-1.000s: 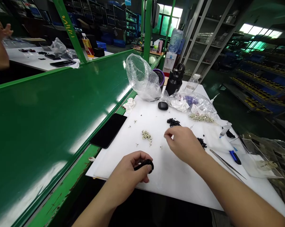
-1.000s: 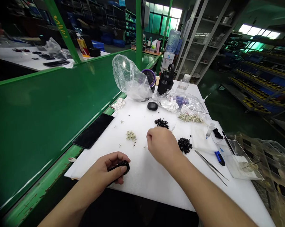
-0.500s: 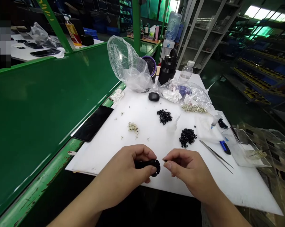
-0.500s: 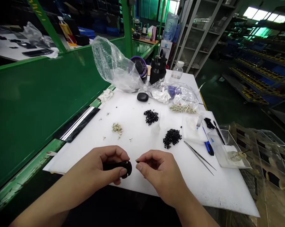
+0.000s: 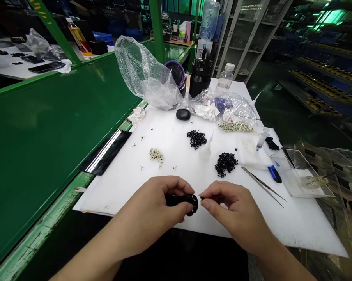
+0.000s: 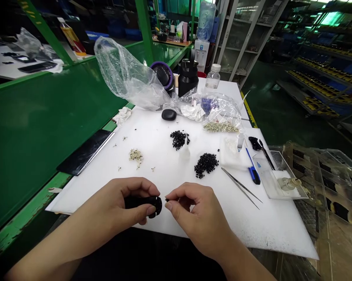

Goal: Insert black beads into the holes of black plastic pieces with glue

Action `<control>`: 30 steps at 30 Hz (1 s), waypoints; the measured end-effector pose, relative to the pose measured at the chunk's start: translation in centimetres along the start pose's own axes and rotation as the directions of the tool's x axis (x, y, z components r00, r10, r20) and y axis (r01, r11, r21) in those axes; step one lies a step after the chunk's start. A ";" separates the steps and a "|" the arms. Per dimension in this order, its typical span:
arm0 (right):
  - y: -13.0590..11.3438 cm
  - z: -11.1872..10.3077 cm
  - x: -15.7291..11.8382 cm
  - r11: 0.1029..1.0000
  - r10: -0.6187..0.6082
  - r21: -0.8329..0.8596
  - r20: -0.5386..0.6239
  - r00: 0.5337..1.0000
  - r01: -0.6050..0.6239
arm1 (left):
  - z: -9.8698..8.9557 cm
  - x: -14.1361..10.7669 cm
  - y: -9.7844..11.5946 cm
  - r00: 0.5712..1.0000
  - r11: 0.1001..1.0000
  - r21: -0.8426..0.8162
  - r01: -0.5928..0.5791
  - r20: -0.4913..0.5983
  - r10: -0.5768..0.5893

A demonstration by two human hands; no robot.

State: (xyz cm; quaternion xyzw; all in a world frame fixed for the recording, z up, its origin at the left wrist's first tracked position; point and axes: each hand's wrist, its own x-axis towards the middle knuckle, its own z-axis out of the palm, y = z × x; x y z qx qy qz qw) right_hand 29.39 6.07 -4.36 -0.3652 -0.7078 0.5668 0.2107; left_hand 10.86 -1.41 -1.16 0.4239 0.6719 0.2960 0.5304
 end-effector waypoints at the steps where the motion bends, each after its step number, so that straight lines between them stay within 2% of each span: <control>1: 0.0 0.0 -0.1 1.000 0.002 -0.004 -0.003 1.000 -0.002 | 0.1 0.0 0.0 1.000 1.000 0.003 0.001 0.000 -0.001; 8: 0.0 -0.1 -0.3 1.000 0.004 -0.027 -0.029 1.000 -0.005 | 0.3 0.1 0.0 1.000 1.000 0.026 -0.009 -0.001 0.009; 11: 0.1 -0.1 -0.3 0.996 -0.052 -0.074 -0.038 0.998 0.049 | 0.4 0.0 0.0 1.000 0.999 0.032 -0.008 -0.003 0.008; 13: 0.2 0.0 -0.3 0.984 -0.131 -0.131 -0.045 0.990 0.124 | 0.4 -0.1 -0.1 1.000 0.999 0.032 -0.003 -0.008 0.003; 15: 0.5 0.1 -0.2 0.947 -0.262 -0.209 -0.060 0.963 0.245 | 0.4 -0.2 -0.2 1.000 0.999 0.036 0.000 -0.013 0.000; 18: 1.0 0.2 -0.2 0.840 -0.471 -0.345 -0.077 0.879 0.420 | 0.4 -0.2 -0.3 1.000 0.999 0.046 0.003 -0.021 -0.002; 20: 1.3 0.2 -0.3 0.784 -0.540 -0.406 -0.073 0.838 0.470 | 0.4 -0.1 -0.3 1.000 0.999 0.050 0.001 -0.024 0.000; 21: 1.3 0.2 -0.4 0.775 -0.549 -0.413 -0.069 0.833 0.477 | 0.4 -0.1 -0.3 1.000 0.999 0.048 -0.001 -0.021 0.003; 23: 1.3 0.2 -0.5 0.797 -0.532 -0.376 -0.066 0.844 0.472 | 0.5 0.0 -0.1 1.000 0.999 0.040 -0.007 -0.013 0.007; 28: 0.7 -0.3 -0.6 0.908 -0.371 -0.220 -0.028 0.928 0.357 | 0.7 0.0 0.3 1.000 0.999 0.045 -0.009 -0.014 0.010; 30: 0.5 -0.5 -0.6 0.921 -0.342 -0.201 -0.005 0.940 0.334 | 0.8 -0.2 0.5 1.000 0.999 0.048 -0.007 -0.010 0.008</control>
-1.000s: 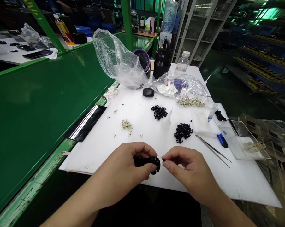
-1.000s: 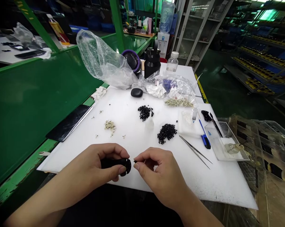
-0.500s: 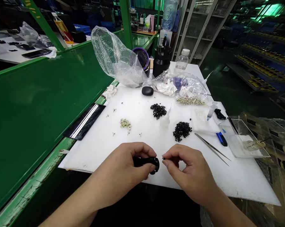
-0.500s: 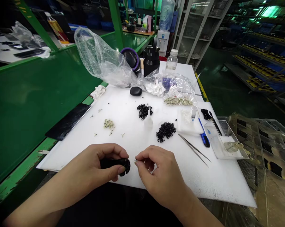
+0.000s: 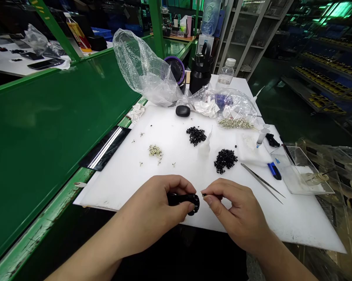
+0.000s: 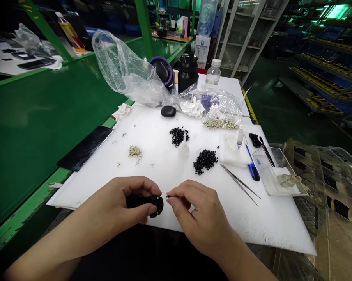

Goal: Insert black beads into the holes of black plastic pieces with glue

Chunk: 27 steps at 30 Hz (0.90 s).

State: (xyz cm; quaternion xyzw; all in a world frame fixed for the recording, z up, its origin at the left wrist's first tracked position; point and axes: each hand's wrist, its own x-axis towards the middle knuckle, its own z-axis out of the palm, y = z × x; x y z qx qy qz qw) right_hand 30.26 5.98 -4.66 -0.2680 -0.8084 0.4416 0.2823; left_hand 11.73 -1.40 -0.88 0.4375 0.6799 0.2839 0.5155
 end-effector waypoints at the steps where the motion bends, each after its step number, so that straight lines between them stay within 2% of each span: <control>1: 0.0 -0.1 0.0 1.000 -0.001 0.009 0.010 1.000 0.001 | 0.0 -0.1 0.0 1.000 1.000 -0.001 0.001 0.006 -0.001; 6: 0.2 -0.2 -0.2 0.999 -0.011 0.038 0.045 0.999 0.009 | -0.1 -0.6 0.3 1.000 1.000 0.017 -0.011 0.027 0.010; 21: -1.2 -0.1 -0.3 0.994 0.106 0.017 0.118 0.987 -0.109 | 0.1 -0.4 0.2 0.997 0.990 0.120 -0.076 0.023 0.073; 24: -1.3 0.0 -0.3 0.992 0.128 -0.002 0.111 0.986 -0.129 | 0.3 -0.4 0.0 0.993 0.974 0.196 -0.110 -0.012 0.114; 27: -1.4 0.2 -0.2 0.990 0.142 -0.034 0.100 0.985 -0.140 | 0.6 -0.6 0.0 0.983 0.930 0.342 -0.135 -0.069 0.169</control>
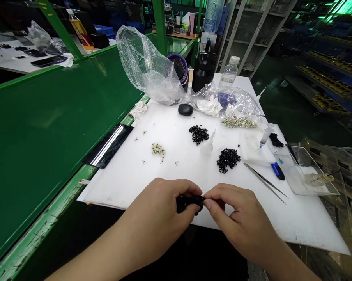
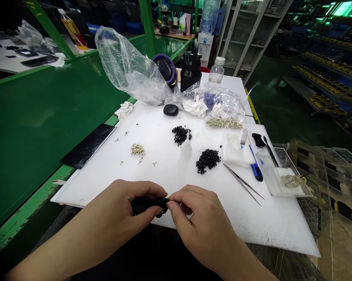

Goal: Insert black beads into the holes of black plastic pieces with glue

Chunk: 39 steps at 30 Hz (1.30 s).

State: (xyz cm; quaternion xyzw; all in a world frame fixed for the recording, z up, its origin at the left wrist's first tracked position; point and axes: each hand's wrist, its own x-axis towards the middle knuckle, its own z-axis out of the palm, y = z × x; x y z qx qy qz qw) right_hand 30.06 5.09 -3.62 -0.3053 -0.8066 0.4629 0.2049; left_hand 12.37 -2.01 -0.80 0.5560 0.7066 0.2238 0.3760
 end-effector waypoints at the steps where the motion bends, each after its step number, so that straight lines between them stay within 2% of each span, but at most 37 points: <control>1: -0.1 0.0 0.0 1.000 0.002 -0.010 -0.003 1.000 -0.002 | 0.1 -0.1 0.1 1.000 0.998 0.057 -0.020 -0.017 0.021; 6: -0.5 0.0 -0.2 0.998 0.043 -0.034 -0.003 0.999 -0.043 | 0.7 -0.7 0.3 0.989 0.955 0.273 -0.118 -0.050 0.136; 10: -0.3 -0.1 0.1 0.987 0.155 0.026 0.047 0.987 -0.157 | 1.0 -0.8 0.2 0.986 0.941 0.307 -0.140 -0.039 0.160; 13: 0.5 0.0 0.5 0.935 0.290 0.169 0.146 0.946 -0.313 | 1.0 -0.7 0.1 0.988 0.959 0.248 -0.140 -0.027 0.151; 16: 1.2 0.3 0.8 0.872 0.337 0.296 0.214 0.917 -0.390 | 0.6 -0.4 0.2 0.995 0.989 0.115 -0.095 0.003 0.095; 21: 1.6 0.6 0.7 0.791 0.305 0.459 0.279 0.911 -0.405 | -0.1 0.1 0.7 0.993 0.993 -0.116 0.003 0.115 0.011; 26: 1.6 0.3 0.7 0.708 0.276 0.552 0.357 0.892 -0.440 | 0.3 0.0 1.0 0.995 0.968 -0.238 0.073 0.088 -0.053; 30: 1.4 0.2 0.9 0.666 0.294 0.580 0.375 0.879 -0.470 | 0.5 0.1 1.0 0.991 0.949 -0.290 0.122 0.081 -0.103; 34: 1.7 0.2 1.0 0.631 0.296 0.606 0.391 0.872 -0.486 | 0.3 0.5 0.8 0.983 0.941 -0.303 0.152 0.148 -0.112; 39: 1.7 0.6 1.1 0.638 0.286 0.596 0.403 0.869 -0.487 | 0.1 0.6 0.6 0.979 0.936 -0.313 0.159 0.172 -0.108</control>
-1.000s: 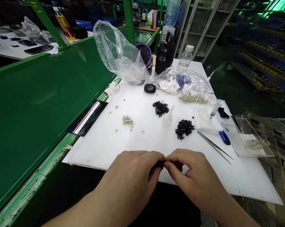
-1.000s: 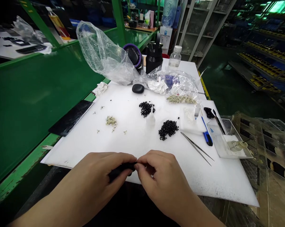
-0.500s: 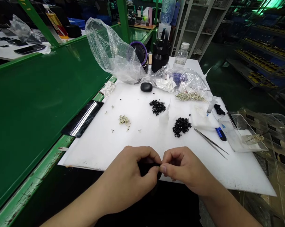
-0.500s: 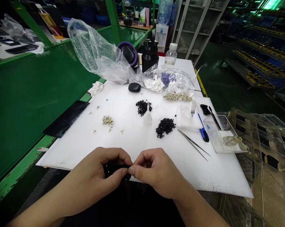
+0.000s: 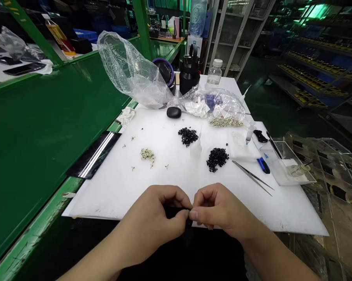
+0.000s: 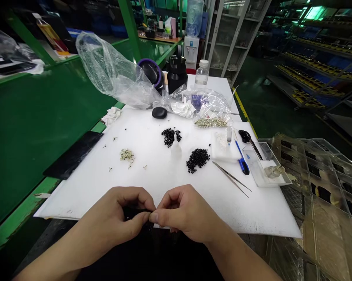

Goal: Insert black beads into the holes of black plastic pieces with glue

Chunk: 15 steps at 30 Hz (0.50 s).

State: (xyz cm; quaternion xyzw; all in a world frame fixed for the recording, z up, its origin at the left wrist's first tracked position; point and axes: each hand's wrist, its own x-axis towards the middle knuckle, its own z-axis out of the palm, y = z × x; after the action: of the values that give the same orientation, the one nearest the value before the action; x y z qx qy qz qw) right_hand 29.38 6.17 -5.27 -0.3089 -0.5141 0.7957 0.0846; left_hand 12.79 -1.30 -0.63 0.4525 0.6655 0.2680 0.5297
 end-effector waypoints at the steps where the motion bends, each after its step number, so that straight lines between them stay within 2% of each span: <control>1: -0.1 0.3 -0.1 1.000 0.000 -0.021 -0.012 1.000 0.000 | 0.0 0.0 -0.1 1.000 1.000 -0.004 -0.004 -0.006 0.004; 3: -0.3 0.8 -0.6 0.992 -0.036 -0.124 -0.075 0.996 0.027 | -0.1 0.1 -0.4 1.000 1.000 -0.018 -0.009 -0.017 0.009; 4: -0.5 0.8 -1.1 0.973 -0.113 -0.218 -0.134 0.985 0.082 | -0.2 0.1 -0.7 1.000 1.000 -0.026 -0.011 -0.025 0.010; 5: -0.6 0.5 -1.7 0.927 -0.249 -0.335 -0.219 0.943 0.167 | -0.3 0.2 -0.9 0.999 0.999 -0.035 -0.012 -0.040 0.010; 6: -0.8 -0.1 -2.4 0.847 -0.432 -0.469 -0.332 0.838 0.251 | -0.5 0.2 -1.1 0.998 0.999 -0.044 -0.010 -0.059 0.007; 7: -0.9 -1.2 -3.3 0.733 -0.631 -0.607 -0.441 0.639 0.306 | -0.6 0.3 -1.4 0.997 0.999 -0.052 -0.006 -0.078 0.002; 8: -1.0 -2.6 -4.2 0.617 -0.780 -0.727 -0.517 0.352 0.299 | -0.8 0.4 -1.6 0.996 0.998 -0.063 -0.002 -0.094 -0.004; 9: -1.2 -4.4 -5.2 0.566 -0.819 -0.798 -0.573 0.031 0.210 | -0.9 0.5 -1.7 0.994 0.997 -0.077 -0.001 -0.106 -0.007; 10: -1.3 -6.4 -6.2 0.558 -0.794 -0.819 -0.573 -0.203 0.134 | -1.1 0.5 -1.7 0.994 0.996 -0.094 -0.002 -0.108 -0.008; 11: -1.5 -8.4 -7.1 0.617 -0.751 -0.785 -0.608 -0.257 0.053 | -1.2 0.6 -1.7 0.995 0.994 -0.112 -0.006 -0.104 -0.006; 12: -1.6 -10.3 -7.9 0.678 -0.725 -0.730 -0.646 -0.239 -0.085 | -1.2 0.6 -1.6 0.995 0.991 -0.130 -0.011 -0.098 -0.002; 13: -1.7 -11.9 -8.5 0.721 -0.690 -0.648 -0.705 -0.165 -0.243 | -1.3 0.6 -1.4 0.996 0.989 -0.146 -0.017 -0.094 0.003; 14: -1.8 -13.2 -9.0 0.724 -0.647 -0.591 -0.760 -0.053 -0.355 | -1.3 0.6 -1.2 0.996 0.987 -0.159 -0.024 -0.089 0.010; 15: -1.8 -14.2 -9.3 0.709 -0.631 -0.576 -0.776 0.000 -0.408 | -1.3 0.6 -1.0 0.996 0.985 -0.169 -0.032 -0.082 0.018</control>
State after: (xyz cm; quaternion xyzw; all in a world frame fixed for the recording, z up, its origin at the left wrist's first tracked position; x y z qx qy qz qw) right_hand 44.64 13.66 -3.97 -0.7276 -0.5737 0.0647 0.3705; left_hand 11.25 -1.08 -1.36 0.4026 0.6551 0.3485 0.5359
